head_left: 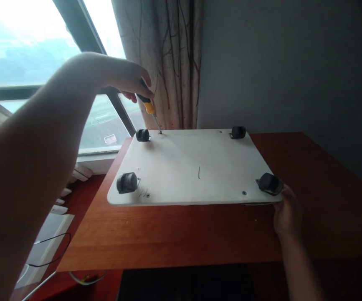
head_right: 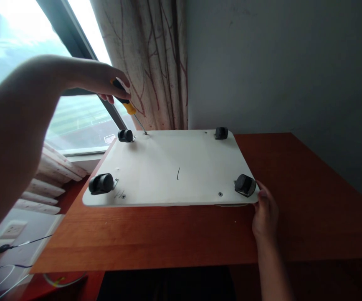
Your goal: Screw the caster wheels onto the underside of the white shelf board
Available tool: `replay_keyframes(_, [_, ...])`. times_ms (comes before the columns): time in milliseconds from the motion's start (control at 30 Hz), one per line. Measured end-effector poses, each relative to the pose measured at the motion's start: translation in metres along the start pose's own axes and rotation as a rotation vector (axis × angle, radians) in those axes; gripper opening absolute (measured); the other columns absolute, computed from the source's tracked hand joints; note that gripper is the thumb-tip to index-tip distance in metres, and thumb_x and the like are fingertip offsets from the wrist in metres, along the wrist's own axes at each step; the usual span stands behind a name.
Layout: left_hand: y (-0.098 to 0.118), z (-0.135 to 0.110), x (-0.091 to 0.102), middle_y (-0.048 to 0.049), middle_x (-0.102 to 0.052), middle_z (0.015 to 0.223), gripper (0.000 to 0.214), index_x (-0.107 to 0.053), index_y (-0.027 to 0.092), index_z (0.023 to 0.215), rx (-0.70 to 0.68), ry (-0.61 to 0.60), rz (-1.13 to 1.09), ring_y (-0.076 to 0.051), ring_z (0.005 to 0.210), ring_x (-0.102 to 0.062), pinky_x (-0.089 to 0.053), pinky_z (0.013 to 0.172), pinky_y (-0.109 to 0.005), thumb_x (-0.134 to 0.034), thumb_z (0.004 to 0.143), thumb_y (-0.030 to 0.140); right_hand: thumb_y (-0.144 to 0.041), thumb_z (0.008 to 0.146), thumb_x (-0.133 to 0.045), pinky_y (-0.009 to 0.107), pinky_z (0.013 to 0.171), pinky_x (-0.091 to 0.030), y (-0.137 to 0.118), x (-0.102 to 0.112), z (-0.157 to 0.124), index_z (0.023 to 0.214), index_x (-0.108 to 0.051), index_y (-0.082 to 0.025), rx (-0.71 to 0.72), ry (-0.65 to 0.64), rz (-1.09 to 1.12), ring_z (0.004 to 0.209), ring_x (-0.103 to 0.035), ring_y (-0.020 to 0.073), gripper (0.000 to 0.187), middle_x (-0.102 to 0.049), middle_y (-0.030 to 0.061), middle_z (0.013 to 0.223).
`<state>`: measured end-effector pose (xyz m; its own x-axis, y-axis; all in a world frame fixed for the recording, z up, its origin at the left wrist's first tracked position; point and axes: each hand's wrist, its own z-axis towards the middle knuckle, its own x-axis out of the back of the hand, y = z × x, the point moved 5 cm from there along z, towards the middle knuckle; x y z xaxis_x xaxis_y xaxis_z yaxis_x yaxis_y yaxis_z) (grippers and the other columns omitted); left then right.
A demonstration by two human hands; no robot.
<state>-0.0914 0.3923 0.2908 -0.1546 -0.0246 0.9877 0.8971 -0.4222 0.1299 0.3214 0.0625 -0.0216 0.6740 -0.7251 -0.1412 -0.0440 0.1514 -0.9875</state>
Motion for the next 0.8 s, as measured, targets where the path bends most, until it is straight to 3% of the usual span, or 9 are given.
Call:
replay_keyframes(100, [-0.002,0.0,-0.004,-0.0008,-0.056,0.052,0.043,-0.074,0.023,0.073,0.163,-0.004,0.226,-0.024,0.07,-0.06,-0.047,0.082,-0.047,-0.068,0.076,0.066,-0.057,0.081,-0.068,0.042,0.086,-0.052,-0.001,-0.001,-0.001,0.114,-0.071,-0.017,-0.011,0.011,0.026,0.104,-0.065,0.0274,0.052,-0.07,0.0089,0.111])
replay_keyframes(200, [0.001,0.001,-0.001,-0.001,-0.049,0.048,0.046,-0.069,0.025,0.064,0.169,0.094,0.347,-0.025,0.076,-0.059,-0.045,0.083,-0.044,-0.065,0.076,0.07,-0.057,0.083,-0.066,0.04,0.085,-0.052,-0.005,-0.002,-0.003,0.114,-0.07,-0.018,0.004,0.007,0.029,0.104,-0.066,0.0271,0.05,-0.071,0.0086,0.11])
replay_keyframes(300, [0.0,0.002,-0.001,0.0015,-0.055,0.056,0.042,-0.076,0.026,0.094,0.084,0.067,0.29,-0.023,0.074,-0.06,-0.045,0.079,-0.038,-0.071,0.074,0.063,-0.056,0.085,-0.064,0.039,0.084,-0.052,-0.009,-0.004,-0.005,0.116,-0.07,-0.018,0.019,-0.015,0.012,0.104,-0.066,0.0272,0.049,-0.07,0.0087,0.111])
replay_keyframes(367, [-0.002,0.001,-0.002,0.0035,-0.061,0.061,0.055,-0.07,0.028,0.119,0.041,0.021,0.188,-0.021,0.069,-0.06,-0.045,0.074,-0.034,-0.076,0.07,0.053,-0.056,0.086,-0.063,0.039,0.083,-0.052,-0.009,-0.004,-0.006,0.116,-0.07,-0.018,0.018,-0.023,0.009,0.103,-0.066,0.027,0.049,-0.07,0.0088,0.111])
replay_keyframes(467, [0.0,-0.003,-0.001,0.004,-0.067,0.071,0.07,-0.062,0.031,0.132,0.015,-0.004,0.107,-0.018,0.065,-0.058,-0.045,0.069,-0.032,-0.08,0.066,0.043,-0.055,0.085,-0.065,0.039,0.084,-0.052,-0.007,-0.003,-0.005,0.115,-0.071,-0.017,0.008,-0.015,0.019,0.102,-0.066,0.0265,0.048,-0.071,0.0091,0.111])
replay_keyframes(567, [0.005,-0.007,-0.002,0.0007,-0.067,0.077,0.058,-0.068,0.027,0.121,0.096,0.03,0.16,-0.019,0.068,-0.058,-0.046,0.073,-0.035,-0.078,0.069,0.053,-0.054,0.083,-0.067,0.039,0.085,-0.052,-0.005,-0.002,-0.004,0.113,-0.071,-0.017,-0.005,0.002,0.036,0.103,-0.065,0.0263,0.048,-0.071,0.009,0.111])
replay_keyframes(700, [0.003,-0.012,0.001,-0.0091,-0.063,0.078,0.052,-0.074,0.02,0.091,0.274,0.131,0.349,-0.031,0.087,-0.059,-0.044,0.084,-0.049,-0.056,0.084,0.068,-0.053,0.083,-0.068,0.039,0.085,-0.051,-0.007,-0.003,-0.005,0.113,-0.072,-0.018,-0.014,0.013,0.047,0.104,-0.065,0.0263,0.047,-0.071,0.0086,0.112])
replay_keyframes(800, [-0.008,-0.007,0.001,-0.0047,-0.058,0.065,0.042,-0.074,0.025,0.086,0.225,0.118,0.34,-0.029,0.087,-0.056,-0.043,0.087,-0.049,-0.062,0.081,0.064,-0.053,0.084,-0.068,0.037,0.083,-0.051,-0.01,-0.005,-0.006,0.114,-0.072,-0.018,-0.002,0.006,0.045,0.104,-0.065,0.0258,0.046,-0.071,0.0083,0.111])
